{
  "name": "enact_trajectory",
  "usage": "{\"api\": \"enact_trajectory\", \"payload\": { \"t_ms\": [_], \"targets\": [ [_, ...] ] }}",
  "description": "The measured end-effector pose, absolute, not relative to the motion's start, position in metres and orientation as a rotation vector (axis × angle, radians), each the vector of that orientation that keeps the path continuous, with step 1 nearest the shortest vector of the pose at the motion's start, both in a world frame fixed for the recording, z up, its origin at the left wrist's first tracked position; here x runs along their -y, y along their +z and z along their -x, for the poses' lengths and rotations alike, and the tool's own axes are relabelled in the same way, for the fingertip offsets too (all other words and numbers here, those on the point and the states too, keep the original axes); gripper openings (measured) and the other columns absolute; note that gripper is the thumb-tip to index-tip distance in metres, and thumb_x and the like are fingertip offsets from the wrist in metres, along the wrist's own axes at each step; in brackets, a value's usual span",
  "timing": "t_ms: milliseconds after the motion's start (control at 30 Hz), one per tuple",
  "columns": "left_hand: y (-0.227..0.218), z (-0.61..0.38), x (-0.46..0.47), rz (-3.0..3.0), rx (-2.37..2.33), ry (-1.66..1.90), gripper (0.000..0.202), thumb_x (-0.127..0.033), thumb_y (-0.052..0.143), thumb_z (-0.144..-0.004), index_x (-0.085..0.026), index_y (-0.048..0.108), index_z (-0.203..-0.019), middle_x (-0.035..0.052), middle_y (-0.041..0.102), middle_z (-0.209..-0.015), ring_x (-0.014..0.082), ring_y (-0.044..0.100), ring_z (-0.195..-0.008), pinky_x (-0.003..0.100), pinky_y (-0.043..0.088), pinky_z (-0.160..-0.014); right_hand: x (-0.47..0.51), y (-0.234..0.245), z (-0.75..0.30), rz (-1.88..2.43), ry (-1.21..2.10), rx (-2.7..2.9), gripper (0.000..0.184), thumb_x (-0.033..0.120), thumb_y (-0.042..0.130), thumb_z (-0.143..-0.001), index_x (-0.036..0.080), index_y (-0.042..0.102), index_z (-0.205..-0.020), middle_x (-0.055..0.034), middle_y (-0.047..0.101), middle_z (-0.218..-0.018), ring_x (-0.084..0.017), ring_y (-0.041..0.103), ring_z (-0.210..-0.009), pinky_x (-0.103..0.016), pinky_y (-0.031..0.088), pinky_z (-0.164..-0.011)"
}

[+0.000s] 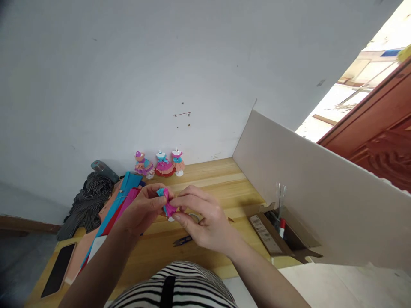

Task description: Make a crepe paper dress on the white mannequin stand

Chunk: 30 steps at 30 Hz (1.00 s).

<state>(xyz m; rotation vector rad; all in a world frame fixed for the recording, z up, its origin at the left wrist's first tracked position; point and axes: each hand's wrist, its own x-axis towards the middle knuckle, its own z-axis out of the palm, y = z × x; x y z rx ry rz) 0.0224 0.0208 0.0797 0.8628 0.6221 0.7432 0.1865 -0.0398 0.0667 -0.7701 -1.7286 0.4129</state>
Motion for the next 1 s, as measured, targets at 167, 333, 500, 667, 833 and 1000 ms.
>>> {"api": "enact_trajectory", "payload": {
  "t_ms": [167, 333, 500, 667, 833, 1000],
  "targets": [
    [0.076, -0.021, -0.021, -0.938, -0.59, 0.728, 0.025, -0.027, 0.087, -0.054, -0.013, 0.072, -0.068, 0.0006, 0.065, -0.063, 0.0087, 0.056, -0.056, 0.021, 0.045, -0.055, 0.038, 0.068, -0.184, 0.798, 0.413, 1.715, 0.019, 0.003, 0.059, -0.084, 0.019, 0.066, -0.091, -0.0028, 0.062, -0.074, -0.014, 0.057, -0.067, -0.026, 0.046, -0.058],
    [0.078, -0.015, -0.022, -0.988, -0.603, 0.623, 0.027, -0.027, 0.088, -0.054, -0.012, 0.07, -0.068, 0.0004, 0.064, -0.059, 0.0105, 0.058, -0.053, 0.022, 0.046, -0.055, 0.039, 0.071, -0.181, 0.822, 0.423, 1.71, 0.014, 0.007, 0.059, -0.084, 0.018, 0.066, -0.086, -0.0023, 0.06, -0.071, -0.013, 0.055, -0.063, -0.026, 0.044, -0.056],
    [0.079, -0.01, -0.024, -1.018, -0.587, 0.491, 0.028, -0.026, 0.088, -0.053, -0.012, 0.069, -0.067, 0.0007, 0.065, -0.061, 0.0097, 0.058, -0.055, 0.021, 0.046, -0.056, 0.038, 0.069, -0.182, 0.826, 0.483, 1.714, 0.012, 0.01, 0.058, -0.086, 0.018, 0.066, -0.083, -0.0021, 0.06, -0.069, -0.014, 0.055, -0.062, -0.026, 0.044, -0.056],
    [0.079, -0.01, -0.026, -1.012, -0.584, 0.477, 0.028, -0.029, 0.087, -0.054, -0.012, 0.068, -0.067, 0.0003, 0.063, -0.06, 0.009, 0.056, -0.055, 0.021, 0.044, -0.056, 0.039, 0.067, -0.184, 0.797, 0.5, 1.717, 0.012, 0.008, 0.059, -0.084, 0.018, 0.067, -0.085, -0.002, 0.061, -0.07, -0.014, 0.056, -0.063, -0.026, 0.044, -0.056],
    [0.075, -0.011, -0.024, -1.067, -0.613, 0.506, 0.028, -0.03, 0.086, -0.055, -0.012, 0.068, -0.067, 0.0002, 0.062, -0.063, 0.0089, 0.054, -0.058, 0.021, 0.042, -0.058, 0.042, 0.068, -0.185, 0.74, 0.487, 1.692, 0.019, 0.008, 0.061, -0.082, 0.019, 0.067, -0.096, -0.0024, 0.06, -0.074, -0.015, 0.056, -0.066, -0.029, 0.046, -0.059],
    [0.074, -0.013, -0.022, -1.206, -0.597, 0.452, 0.024, -0.031, 0.081, -0.063, -0.012, 0.067, -0.069, -0.0002, 0.06, -0.064, 0.0097, 0.051, -0.062, 0.022, 0.039, -0.061, 0.039, 0.071, -0.185, 0.779, 0.425, 1.742, 0.018, 0.006, 0.061, -0.082, 0.019, 0.068, -0.092, -0.0024, 0.057, -0.075, -0.014, 0.055, -0.066, -0.028, 0.045, -0.057]
  ]
}}
